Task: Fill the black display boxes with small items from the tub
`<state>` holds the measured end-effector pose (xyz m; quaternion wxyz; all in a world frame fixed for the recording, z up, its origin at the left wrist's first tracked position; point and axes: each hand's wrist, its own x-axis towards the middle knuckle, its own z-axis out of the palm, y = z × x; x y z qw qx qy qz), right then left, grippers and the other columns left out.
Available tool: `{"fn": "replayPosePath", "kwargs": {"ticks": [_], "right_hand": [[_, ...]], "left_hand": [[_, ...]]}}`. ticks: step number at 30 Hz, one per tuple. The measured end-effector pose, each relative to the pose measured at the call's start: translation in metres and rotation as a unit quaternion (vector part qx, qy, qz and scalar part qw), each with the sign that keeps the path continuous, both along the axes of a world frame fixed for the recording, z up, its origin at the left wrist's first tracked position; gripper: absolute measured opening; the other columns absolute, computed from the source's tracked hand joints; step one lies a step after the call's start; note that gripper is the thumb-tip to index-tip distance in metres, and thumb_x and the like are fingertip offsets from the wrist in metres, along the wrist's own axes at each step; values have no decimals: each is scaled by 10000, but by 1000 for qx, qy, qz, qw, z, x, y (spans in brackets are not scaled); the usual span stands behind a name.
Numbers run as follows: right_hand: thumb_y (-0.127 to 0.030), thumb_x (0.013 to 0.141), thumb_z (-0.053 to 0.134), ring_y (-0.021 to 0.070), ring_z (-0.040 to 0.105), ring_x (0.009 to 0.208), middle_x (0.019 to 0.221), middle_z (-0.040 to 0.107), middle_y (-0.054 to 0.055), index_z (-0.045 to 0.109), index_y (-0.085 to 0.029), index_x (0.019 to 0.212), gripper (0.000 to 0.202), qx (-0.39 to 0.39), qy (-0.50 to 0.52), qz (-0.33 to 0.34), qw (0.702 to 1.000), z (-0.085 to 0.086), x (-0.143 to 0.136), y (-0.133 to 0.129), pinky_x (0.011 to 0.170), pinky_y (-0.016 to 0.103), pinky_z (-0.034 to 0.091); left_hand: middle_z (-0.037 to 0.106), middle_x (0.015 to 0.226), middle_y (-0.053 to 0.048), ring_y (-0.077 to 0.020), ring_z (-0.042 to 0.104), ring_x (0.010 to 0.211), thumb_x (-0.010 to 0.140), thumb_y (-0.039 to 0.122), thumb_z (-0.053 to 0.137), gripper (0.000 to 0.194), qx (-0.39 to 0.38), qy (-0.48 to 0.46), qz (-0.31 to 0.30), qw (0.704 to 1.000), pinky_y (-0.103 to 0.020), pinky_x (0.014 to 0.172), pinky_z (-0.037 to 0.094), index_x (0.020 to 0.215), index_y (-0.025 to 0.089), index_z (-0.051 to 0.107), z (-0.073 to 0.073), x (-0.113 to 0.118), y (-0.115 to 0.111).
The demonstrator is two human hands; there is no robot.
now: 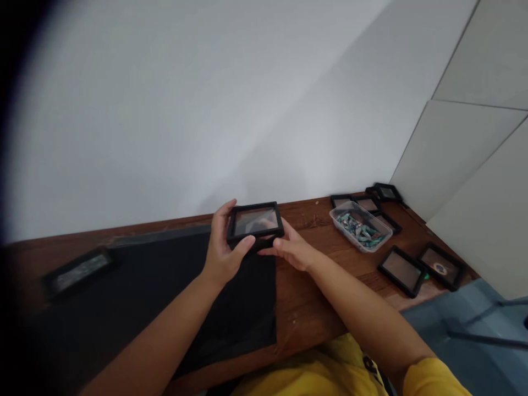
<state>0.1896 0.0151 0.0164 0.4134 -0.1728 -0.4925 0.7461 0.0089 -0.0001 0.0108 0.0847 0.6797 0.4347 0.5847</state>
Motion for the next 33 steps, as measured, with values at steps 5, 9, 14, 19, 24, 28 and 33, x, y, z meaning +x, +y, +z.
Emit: {"fn": "replayPosePath", "kwargs": {"ticks": [5, 9, 14, 19, 24, 28, 33], "right_hand": [[-702, 603, 920, 332, 658, 1272, 1252, 738, 89, 670, -276, 1251, 815, 15, -17, -17, 1000, 1, 0, -6, 1152, 556, 498], [-875, 674, 711, 355, 676, 1259, 1111, 760, 152, 669, -203, 1137, 816, -57, 12, 69, 996, -4, 2, -4, 1097, 541, 524], [-971, 750, 495, 342, 760, 1026, 969, 787, 144, 642, -168, 1151, 909, -104, -1, 200, 974, -7, 6, -2, 1144, 557, 440], [-985, 838, 256, 349, 762, 918, 947, 777, 202, 637, -65, 1202, 1060, -138, -2, 307, 941, -18, 3, 4, 1063, 554, 468], [-1005, 829, 261, 337, 770, 897, 940, 788, 193, 672, -78, 1139, 1060, -135, 34, 286, 948, -19, 3, 4, 1007, 516, 526], [-937, 910, 204, 293, 761, 928, 955, 800, 155, 686, -131, 1129, 965, -169, 77, 154, 970, -9, 5, 4, 953, 473, 575], [-893, 951, 149, 244, 745, 839, 870, 784, 135, 715, -142, 1008, 943, -194, 50, 72, 977, -6, 6, 7, 825, 367, 593]], "left_hand": [[649, 1321, -128, -322, 678, 1189, 883, 711, 695, 701, -34, -27, -50, 998, -505, 1034, 567, 1426, 295, 541, -6, 9, -5], [753, 1080, -77, -273, 734, 1018, 932, 697, 649, 478, -44, -49, -36, 997, -434, 928, 601, 1129, 263, 695, 3, 6, -3], [787, 928, -61, -242, 759, 907, 934, 749, 617, 538, -34, -79, -12, 996, -386, 849, 611, 897, 223, 723, 12, 1, -2], [784, 802, -60, -206, 747, 761, 990, 699, 571, 551, -79, -141, 2, 987, -336, 754, 597, 877, 185, 738, 10, -2, -1], [775, 923, -69, -215, 742, 891, 946, 710, 637, 530, -112, -212, -38, 970, -358, 865, 590, 1065, 199, 713, -1, 0, 3], [701, 1340, -136, -314, 659, 1279, 811, 686, 796, 703, -177, -190, -117, 959, -485, 1070, 547, 1322, 246, 601, -14, 9, -4], [629, 1435, -122, -337, 623, 1340, 801, 575, 832, 763, -310, -189, -209, 908, -519, 1099, 552, 1427, 273, 518, -24, 21, -15]]}}
